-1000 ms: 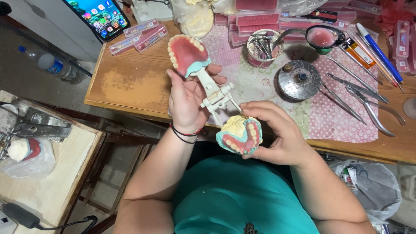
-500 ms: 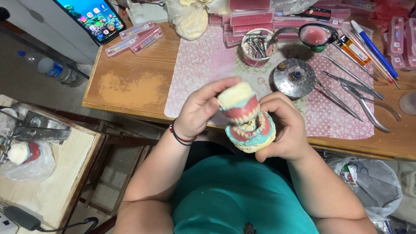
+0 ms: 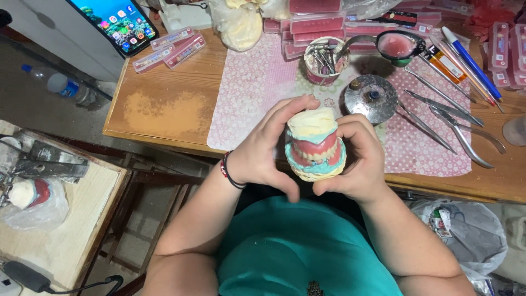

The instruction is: Applying a liquid or paste material to a dental model of an upper denture and refining it with a small tool while using an articulator.

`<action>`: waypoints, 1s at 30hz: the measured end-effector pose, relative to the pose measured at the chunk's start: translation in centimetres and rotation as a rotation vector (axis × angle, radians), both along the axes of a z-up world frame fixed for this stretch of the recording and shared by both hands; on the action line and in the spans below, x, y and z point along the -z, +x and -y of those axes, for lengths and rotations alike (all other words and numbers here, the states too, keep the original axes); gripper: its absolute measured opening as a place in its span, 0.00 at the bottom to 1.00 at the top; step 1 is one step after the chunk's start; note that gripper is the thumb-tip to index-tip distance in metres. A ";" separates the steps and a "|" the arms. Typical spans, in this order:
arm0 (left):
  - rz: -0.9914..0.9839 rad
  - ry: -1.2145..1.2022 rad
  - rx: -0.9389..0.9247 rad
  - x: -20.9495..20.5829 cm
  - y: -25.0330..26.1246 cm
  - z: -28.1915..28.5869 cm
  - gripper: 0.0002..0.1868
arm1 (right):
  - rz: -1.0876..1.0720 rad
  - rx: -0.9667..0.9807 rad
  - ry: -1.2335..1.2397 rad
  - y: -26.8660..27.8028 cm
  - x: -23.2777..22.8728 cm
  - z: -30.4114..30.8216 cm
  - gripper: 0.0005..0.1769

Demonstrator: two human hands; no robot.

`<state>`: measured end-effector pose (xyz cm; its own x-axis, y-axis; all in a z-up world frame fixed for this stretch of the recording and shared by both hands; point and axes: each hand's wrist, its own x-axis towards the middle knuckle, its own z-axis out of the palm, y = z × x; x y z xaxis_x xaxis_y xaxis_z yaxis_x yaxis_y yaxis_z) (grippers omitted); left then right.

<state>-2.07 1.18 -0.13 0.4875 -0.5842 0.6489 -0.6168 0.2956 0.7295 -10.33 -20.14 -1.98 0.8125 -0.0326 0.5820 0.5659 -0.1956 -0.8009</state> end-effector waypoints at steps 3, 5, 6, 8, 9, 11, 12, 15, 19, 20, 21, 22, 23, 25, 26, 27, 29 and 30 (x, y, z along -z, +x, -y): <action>0.067 0.029 -0.075 0.2 -0.2 0.7 0.69 | 0.018 0.012 -0.004 0.1 0.1 0.1 0.50; 0.075 0.013 -0.097 0.5 -0.2 1.0 0.61 | 0.016 0.014 -0.014 0.0 0.2 0.2 0.49; 0.082 -0.003 -0.120 0.7 -0.2 1.2 0.54 | 0.015 0.017 -0.024 0.0 0.3 0.2 0.49; 0.074 -0.012 -0.129 0.6 -0.3 1.2 0.53 | 0.011 0.019 -0.030 -0.1 0.2 0.0 0.49; 0.067 -0.020 -0.138 0.5 -0.3 1.2 0.53 | 0.007 0.022 -0.034 -0.1 0.1 -0.1 0.49; 0.067 -0.026 -0.144 0.5 -0.2 1.2 0.53 | -0.001 0.022 -0.036 -0.1 0.3 -0.1 0.49; 0.067 -0.030 -0.148 0.5 -0.2 1.1 0.53 | -0.008 0.024 -0.038 -0.1 0.3 -0.1 0.49; 0.066 -0.041 -0.156 0.5 -0.2 1.2 0.53 | -0.011 0.031 -0.041 0.0 0.3 -0.1 0.49; 0.069 -0.041 -0.151 0.4 -0.2 1.2 0.51 | -0.008 0.039 -0.054 -0.1 0.3 0.0 0.49; 0.067 -0.042 -0.150 0.5 -0.2 1.2 0.51 | -0.008 0.042 -0.057 -0.1 0.3 0.0 0.49; 0.065 -0.043 -0.148 0.5 -0.2 1.2 0.51 | -0.008 0.045 -0.059 0.0 0.3 0.0 0.50; 0.065 -0.043 -0.149 0.4 -0.2 1.2 0.51 | -0.009 0.044 -0.060 0.0 0.3 0.0 0.50; 0.065 -0.042 -0.146 0.3 -0.2 1.2 0.51 | -0.007 0.047 -0.061 0.0 0.4 0.0 0.49; 0.065 -0.041 -0.143 0.2 -0.2 1.1 0.50 | -0.005 0.049 -0.063 0.0 0.4 0.0 0.49; 0.063 -0.039 -0.143 0.2 -0.2 1.1 0.50 | -0.003 0.044 -0.061 0.0 0.4 0.0 0.49; 0.062 -0.037 -0.143 0.2 -0.2 1.1 0.50 | -0.002 0.038 -0.058 0.0 0.4 0.0 0.49; 0.061 -0.035 -0.140 0.2 -0.2 1.1 0.50 | -0.001 0.038 -0.056 0.0 0.3 -0.1 0.49; 0.060 -0.033 -0.136 0.2 -0.2 1.1 0.50 | 0.001 0.038 -0.055 0.0 0.2 -0.1 0.49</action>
